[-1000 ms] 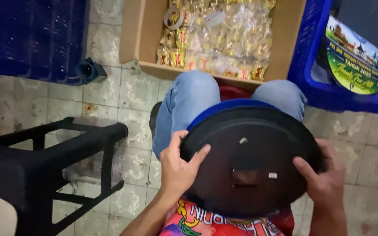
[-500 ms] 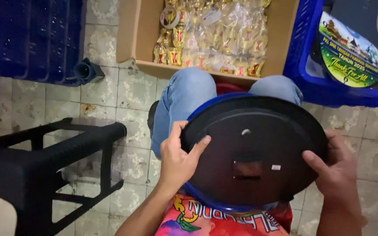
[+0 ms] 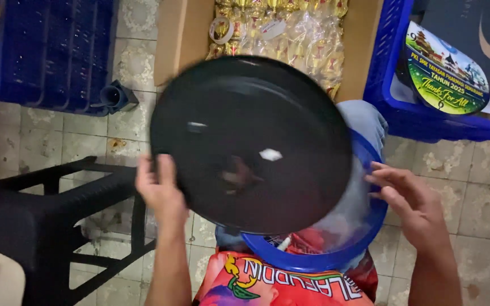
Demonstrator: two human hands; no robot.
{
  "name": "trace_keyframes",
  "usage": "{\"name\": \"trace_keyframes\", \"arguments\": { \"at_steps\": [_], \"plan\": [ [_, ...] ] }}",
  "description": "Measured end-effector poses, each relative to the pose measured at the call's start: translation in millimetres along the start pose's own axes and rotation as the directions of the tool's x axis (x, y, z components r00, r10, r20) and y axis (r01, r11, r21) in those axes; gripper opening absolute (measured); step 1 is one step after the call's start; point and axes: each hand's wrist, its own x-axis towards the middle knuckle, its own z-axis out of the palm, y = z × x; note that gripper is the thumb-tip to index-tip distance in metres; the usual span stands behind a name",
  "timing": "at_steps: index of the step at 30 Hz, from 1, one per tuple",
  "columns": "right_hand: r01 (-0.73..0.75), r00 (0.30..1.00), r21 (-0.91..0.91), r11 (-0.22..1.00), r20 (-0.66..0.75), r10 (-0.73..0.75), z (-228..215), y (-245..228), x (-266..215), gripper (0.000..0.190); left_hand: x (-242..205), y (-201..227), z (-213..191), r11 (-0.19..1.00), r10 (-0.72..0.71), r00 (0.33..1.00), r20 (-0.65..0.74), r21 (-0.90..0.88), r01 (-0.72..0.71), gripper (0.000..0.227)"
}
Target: Disassembling a wall clock by removing screws from the back cover using a screwdriver and then removing the panel to access the internal components.
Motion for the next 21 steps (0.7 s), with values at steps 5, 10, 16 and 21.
{"name": "trace_keyframes", "arguments": {
  "at_steps": [5, 10, 16, 21],
  "plan": [
    [0.047, 0.998, -0.222, 0.974, -0.037, -0.056, 2, -15, -5, 0.032, 15, 33, -17, 0.946, -0.209, 0.976, -0.065, -0.266, 0.185, 0.054],
    [0.179, 0.943, -0.403, 0.897, -0.189, -0.273, -1, 12, -6, 0.019, 13, 33, -18, 0.925, -0.177, 0.978, -0.109, -0.358, 0.127, 0.057],
    [-0.240, 0.962, -0.129, 0.962, -0.162, 0.219, -11, 83, -5, 0.034, 16, 23, -17, 0.834, -0.357, 0.934, 0.029, -0.440, 0.332, 0.069],
    [-0.260, 0.945, 0.239, 0.936, -0.139, 0.298, 8, 96, -18, 0.036, 30, 4, -20, 0.746, -0.362, 0.916, 0.172, -0.536, 0.395, 0.068]
  ]
}}
